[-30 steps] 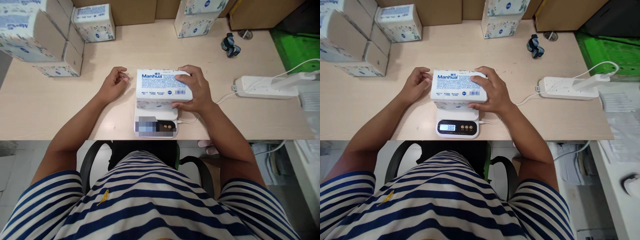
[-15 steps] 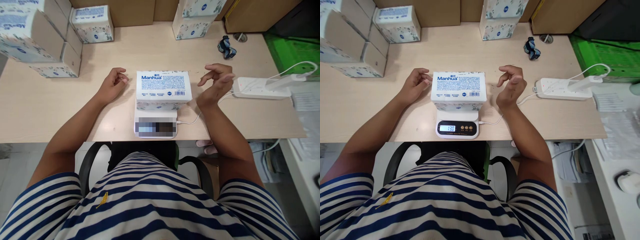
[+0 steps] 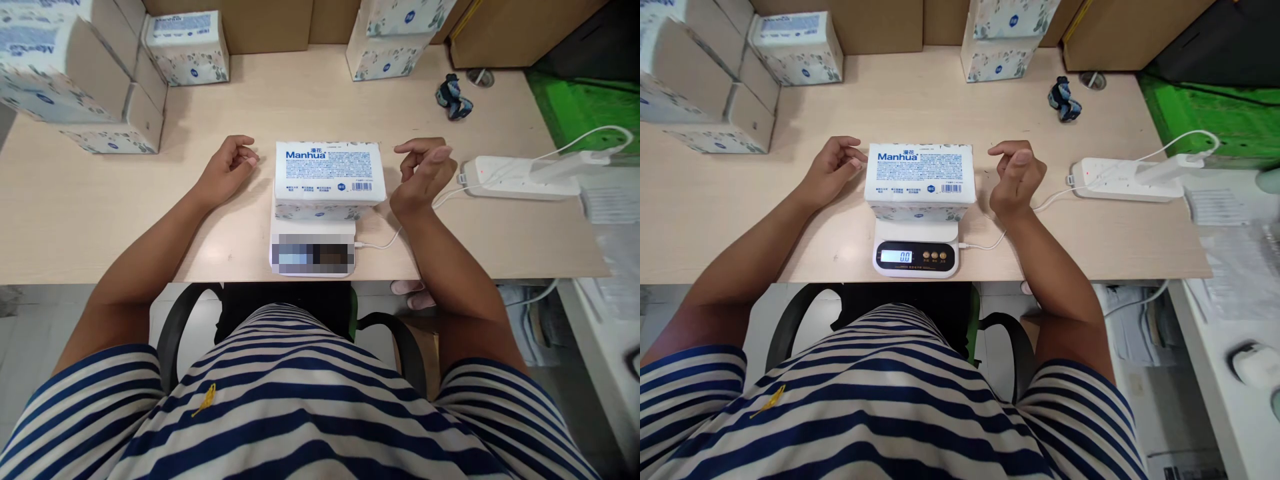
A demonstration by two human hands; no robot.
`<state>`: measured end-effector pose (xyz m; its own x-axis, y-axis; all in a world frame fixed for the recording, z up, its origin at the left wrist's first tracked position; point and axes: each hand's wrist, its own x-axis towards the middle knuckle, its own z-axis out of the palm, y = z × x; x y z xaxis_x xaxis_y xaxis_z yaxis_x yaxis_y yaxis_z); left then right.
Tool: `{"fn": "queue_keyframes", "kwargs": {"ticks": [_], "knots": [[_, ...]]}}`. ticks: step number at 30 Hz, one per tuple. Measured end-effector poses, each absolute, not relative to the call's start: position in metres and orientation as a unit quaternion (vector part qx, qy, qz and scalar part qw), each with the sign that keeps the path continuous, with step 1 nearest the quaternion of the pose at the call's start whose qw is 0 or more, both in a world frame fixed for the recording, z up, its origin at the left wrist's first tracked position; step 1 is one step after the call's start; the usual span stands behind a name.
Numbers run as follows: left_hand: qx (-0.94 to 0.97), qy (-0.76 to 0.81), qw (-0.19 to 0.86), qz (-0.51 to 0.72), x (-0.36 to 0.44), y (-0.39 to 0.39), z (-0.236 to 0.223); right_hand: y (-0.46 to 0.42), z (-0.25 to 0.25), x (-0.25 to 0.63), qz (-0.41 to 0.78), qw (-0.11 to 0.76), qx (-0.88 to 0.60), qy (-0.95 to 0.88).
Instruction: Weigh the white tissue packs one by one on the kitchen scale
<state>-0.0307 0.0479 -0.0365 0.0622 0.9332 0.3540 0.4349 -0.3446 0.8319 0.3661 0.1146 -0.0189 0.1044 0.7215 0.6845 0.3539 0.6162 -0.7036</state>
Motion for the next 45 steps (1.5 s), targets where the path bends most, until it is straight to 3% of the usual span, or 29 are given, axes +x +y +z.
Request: {"fn": "queue_keyframes", "kwargs": {"ticks": [4,7,20,24,30,35,39,45], "knots": [[0.672,0.503,0.279,0.467,-0.031,0.049,-0.037,0.122,-0.025,0.369,0.195,0.583,-0.38,-0.691],[0.669,0.495,0.284,0.476,-0.031,0.049,-0.037,0.122,-0.025,0.368,0.161,0.57,-0.389,-0.706],[0.674,0.495,0.277,0.473,-0.031,0.05,-0.039,0.111,-0.012,0.359,0.115,0.579,-0.413,-0.694],[0.675,0.492,0.278,0.474,-0.032,0.05,-0.04,0.119,-0.024,0.365,0.153,0.568,-0.398,-0.704],[0.667,0.52,0.28,0.455,-0.029,0.048,-0.034,0.128,-0.035,0.372,0.144,0.601,-0.384,-0.686],[0.644,0.56,0.284,0.437,-0.026,0.04,-0.02,0.128,-0.026,0.359,0.065,0.655,-0.25,-0.71],[0.634,0.583,0.29,0.417,-0.025,0.033,-0.011,0.121,-0.025,0.349,-0.032,0.605,-0.32,-0.728],[0.63,0.595,0.306,0.393,-0.024,0.026,0.001,0.112,-0.022,0.348,-0.04,0.441,-0.513,-0.735]]}}
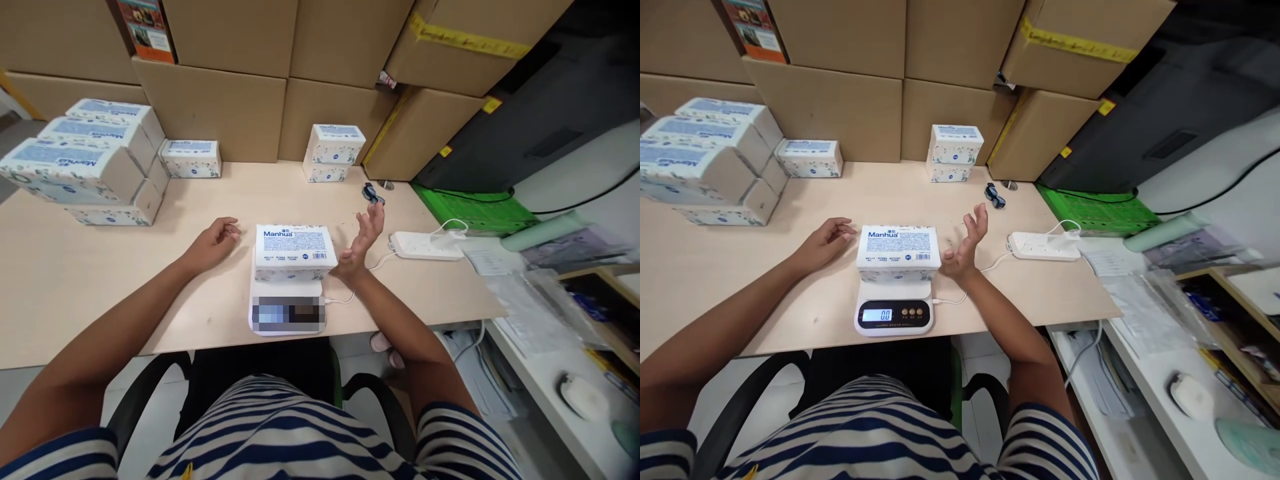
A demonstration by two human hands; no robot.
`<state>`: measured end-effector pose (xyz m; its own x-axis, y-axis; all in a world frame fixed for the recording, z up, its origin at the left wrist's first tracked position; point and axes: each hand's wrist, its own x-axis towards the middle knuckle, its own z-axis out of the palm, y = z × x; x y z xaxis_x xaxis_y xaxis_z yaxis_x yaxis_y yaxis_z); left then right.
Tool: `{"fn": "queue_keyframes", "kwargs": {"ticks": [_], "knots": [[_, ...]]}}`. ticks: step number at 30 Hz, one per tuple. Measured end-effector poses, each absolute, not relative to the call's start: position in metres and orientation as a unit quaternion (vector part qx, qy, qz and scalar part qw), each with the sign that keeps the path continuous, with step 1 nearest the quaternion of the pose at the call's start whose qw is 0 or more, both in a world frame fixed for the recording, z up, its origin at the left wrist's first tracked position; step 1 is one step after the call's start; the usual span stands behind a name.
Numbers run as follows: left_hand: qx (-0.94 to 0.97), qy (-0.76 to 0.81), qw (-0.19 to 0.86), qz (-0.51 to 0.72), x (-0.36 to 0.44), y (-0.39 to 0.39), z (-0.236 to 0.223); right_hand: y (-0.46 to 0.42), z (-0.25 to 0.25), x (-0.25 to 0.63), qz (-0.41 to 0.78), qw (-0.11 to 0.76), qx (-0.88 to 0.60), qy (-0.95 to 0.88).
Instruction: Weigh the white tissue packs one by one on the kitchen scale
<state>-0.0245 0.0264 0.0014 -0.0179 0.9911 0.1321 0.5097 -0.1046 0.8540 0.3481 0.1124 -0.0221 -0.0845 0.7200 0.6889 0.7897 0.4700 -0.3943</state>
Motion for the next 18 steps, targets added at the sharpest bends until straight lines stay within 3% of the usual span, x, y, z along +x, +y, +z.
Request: {"fn": "queue_keyframes", "kwargs": {"ticks": [5,10,14,16,18], "knots": [[0.628,0.596,0.304,0.398,-0.024,0.028,0.001,0.107,-0.012,0.346,-0.031,0.371,-0.552,-0.746],[0.626,0.59,0.302,0.411,-0.025,0.032,-0.005,0.1,-0.009,0.347,-0.009,0.376,-0.544,-0.75],[0.614,0.592,0.305,0.423,-0.022,0.033,-0.007,0.113,0.024,0.356,0.108,0.404,-0.389,-0.821],[0.61,0.593,0.309,0.426,-0.021,0.033,-0.006,0.121,0.058,0.35,0.173,0.33,-0.263,-0.89],[0.597,0.593,0.322,0.434,-0.022,0.033,-0.004,0.121,0.092,0.333,0.179,0.201,-0.176,-0.947]]}}
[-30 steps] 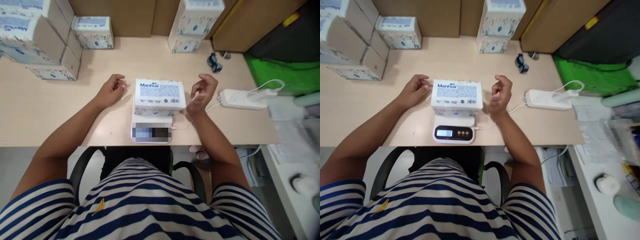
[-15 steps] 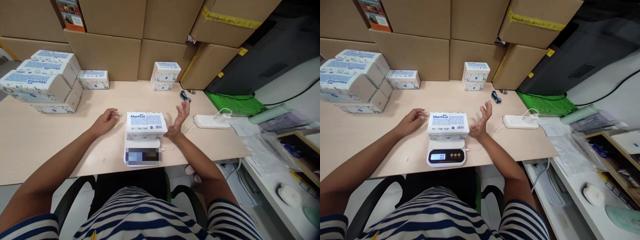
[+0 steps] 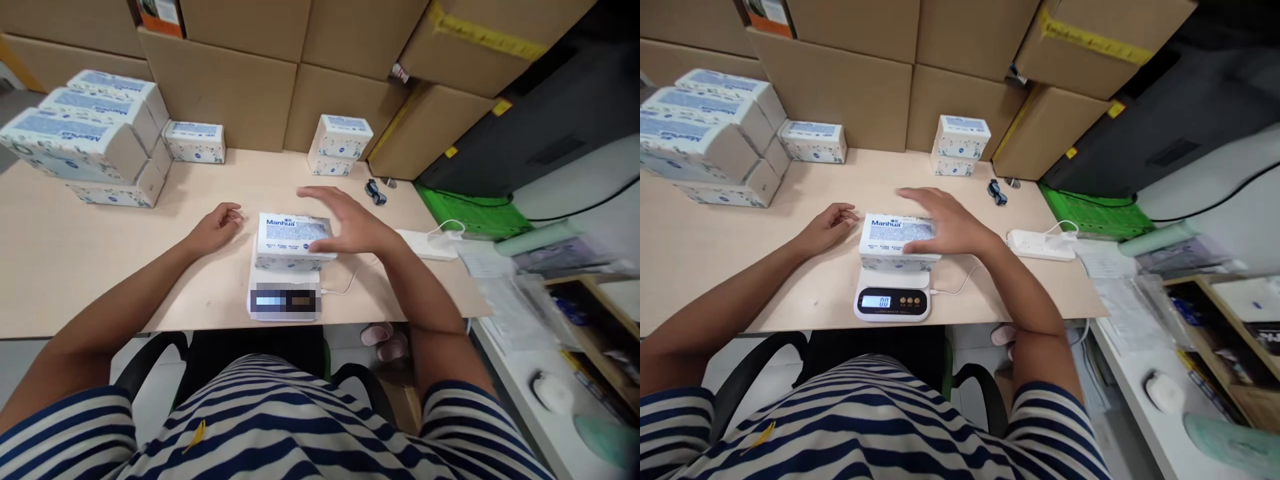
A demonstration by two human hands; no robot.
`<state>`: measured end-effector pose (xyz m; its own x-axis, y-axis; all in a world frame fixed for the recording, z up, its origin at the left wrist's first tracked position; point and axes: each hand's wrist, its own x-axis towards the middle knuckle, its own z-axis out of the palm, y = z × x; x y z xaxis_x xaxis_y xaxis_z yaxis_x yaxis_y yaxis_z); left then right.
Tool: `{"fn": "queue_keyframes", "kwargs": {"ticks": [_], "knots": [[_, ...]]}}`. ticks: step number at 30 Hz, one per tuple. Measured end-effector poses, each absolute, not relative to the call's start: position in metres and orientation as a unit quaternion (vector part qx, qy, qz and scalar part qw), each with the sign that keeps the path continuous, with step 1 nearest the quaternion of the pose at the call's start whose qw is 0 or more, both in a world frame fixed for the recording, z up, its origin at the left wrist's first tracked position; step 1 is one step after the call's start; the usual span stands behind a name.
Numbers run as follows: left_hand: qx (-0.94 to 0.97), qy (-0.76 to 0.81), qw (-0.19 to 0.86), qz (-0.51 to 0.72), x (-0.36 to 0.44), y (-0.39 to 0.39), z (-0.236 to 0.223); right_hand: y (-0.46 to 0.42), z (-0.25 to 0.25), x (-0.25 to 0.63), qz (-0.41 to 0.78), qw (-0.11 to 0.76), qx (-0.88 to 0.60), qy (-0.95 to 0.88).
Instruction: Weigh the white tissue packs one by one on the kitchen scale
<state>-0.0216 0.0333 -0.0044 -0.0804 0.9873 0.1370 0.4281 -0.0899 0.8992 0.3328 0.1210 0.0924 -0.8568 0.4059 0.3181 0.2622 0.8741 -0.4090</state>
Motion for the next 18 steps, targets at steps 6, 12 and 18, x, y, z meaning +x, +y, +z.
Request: {"fn": "queue_keyframes", "kwargs": {"ticks": [6,12,18], "knots": [[0.522,0.564,0.389,0.507,-0.029,0.038,-0.004,0.118,0.136,0.278,0.137,-0.091,-0.198,-0.966],[0.528,0.583,0.375,0.49,-0.029,0.045,-0.014,0.225,0.145,0.317,0.086,-0.072,-0.349,-0.93],[0.553,0.591,0.36,0.464,-0.027,0.041,-0.014,0.293,0.116,0.341,0.033,-0.081,-0.49,-0.867]]}}
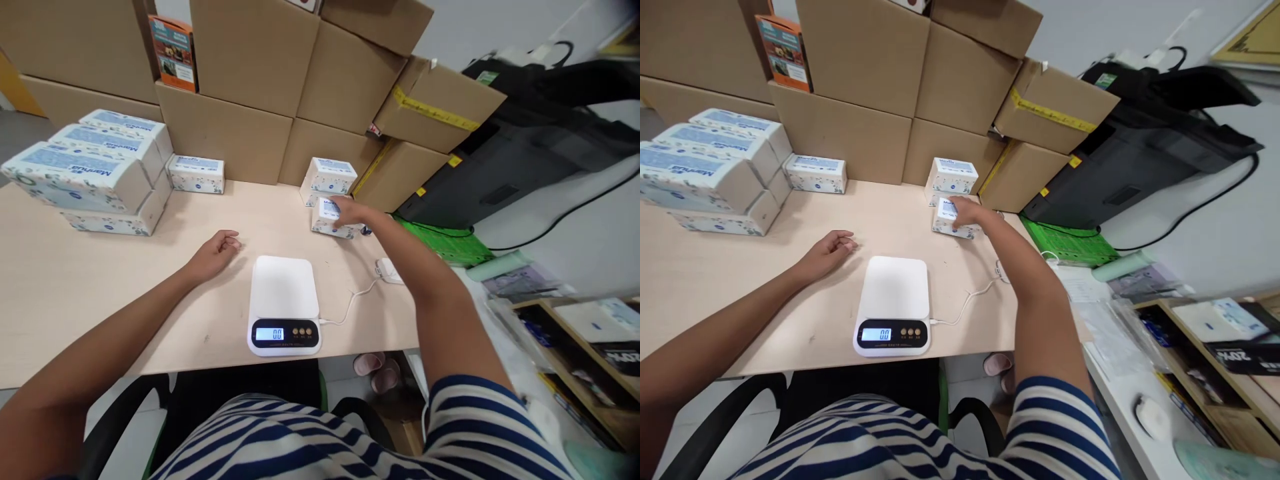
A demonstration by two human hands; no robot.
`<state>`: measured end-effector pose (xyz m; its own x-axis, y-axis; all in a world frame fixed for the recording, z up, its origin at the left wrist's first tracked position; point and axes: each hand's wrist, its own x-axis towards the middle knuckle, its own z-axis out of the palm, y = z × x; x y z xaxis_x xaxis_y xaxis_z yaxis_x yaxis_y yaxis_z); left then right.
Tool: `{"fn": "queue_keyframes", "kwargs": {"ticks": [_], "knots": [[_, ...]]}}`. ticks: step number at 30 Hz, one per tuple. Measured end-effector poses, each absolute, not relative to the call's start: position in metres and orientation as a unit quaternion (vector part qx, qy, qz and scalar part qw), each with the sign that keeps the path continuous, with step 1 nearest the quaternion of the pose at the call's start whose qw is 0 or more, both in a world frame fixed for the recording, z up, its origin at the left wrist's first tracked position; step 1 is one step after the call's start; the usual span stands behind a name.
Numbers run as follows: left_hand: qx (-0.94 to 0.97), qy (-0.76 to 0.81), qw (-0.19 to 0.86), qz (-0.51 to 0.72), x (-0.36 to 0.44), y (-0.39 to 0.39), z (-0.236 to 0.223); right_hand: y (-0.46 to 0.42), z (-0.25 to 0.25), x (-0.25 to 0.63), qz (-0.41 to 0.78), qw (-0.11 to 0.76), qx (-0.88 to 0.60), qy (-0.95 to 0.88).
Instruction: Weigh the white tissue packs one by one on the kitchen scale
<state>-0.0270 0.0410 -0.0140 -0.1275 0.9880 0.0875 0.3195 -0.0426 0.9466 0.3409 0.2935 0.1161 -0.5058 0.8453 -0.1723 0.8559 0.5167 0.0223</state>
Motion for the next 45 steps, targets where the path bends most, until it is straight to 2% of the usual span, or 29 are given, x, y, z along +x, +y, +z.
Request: {"fn": "queue_keyframes", "kwargs": {"ticks": [8,17,22,25,27,28,31,33,35,39,45], "knots": [[0.584,0.582,0.344,0.449,-0.023,0.036,-0.016,0.289,0.078,0.337,0.024,0.025,0.486,0.873],[0.572,0.585,0.348,0.458,-0.018,0.034,-0.023,0.287,0.051,0.326,0.007,-0.053,0.545,0.837],[0.58,0.589,0.345,0.445,-0.011,0.031,-0.022,0.292,0.036,0.331,-0.008,-0.066,0.553,0.831],[0.592,0.601,0.332,0.422,-0.008,0.028,-0.018,0.299,0.048,0.322,0.006,-0.021,0.586,0.81],[0.603,0.605,0.317,0.412,-0.007,0.025,-0.015,0.302,0.068,0.3,0.05,0.01,0.604,0.796],[0.608,0.605,0.311,0.41,-0.006,0.024,-0.015,0.303,0.08,0.283,0.075,-0.004,0.599,0.797],[0.616,0.602,0.301,0.409,-0.007,0.023,-0.015,0.299,0.113,0.208,0.107,-0.13,0.527,0.833],[0.618,0.605,0.298,0.405,-0.008,0.023,-0.017,0.292,0.123,0.146,0.075,-0.163,0.46,0.869],[0.616,0.612,0.295,0.4,-0.009,0.023,-0.019,0.283,0.12,0.085,-0.012,-0.14,0.385,0.912],[0.619,0.604,0.299,0.403,-0.009,0.018,-0.021,0.263,0.089,-0.007,-0.04,-0.102,0.331,0.937],[0.632,0.593,0.298,0.401,-0.011,0.012,-0.023,0.249,0.056,-0.053,-0.029,-0.034,0.321,0.946]]}}
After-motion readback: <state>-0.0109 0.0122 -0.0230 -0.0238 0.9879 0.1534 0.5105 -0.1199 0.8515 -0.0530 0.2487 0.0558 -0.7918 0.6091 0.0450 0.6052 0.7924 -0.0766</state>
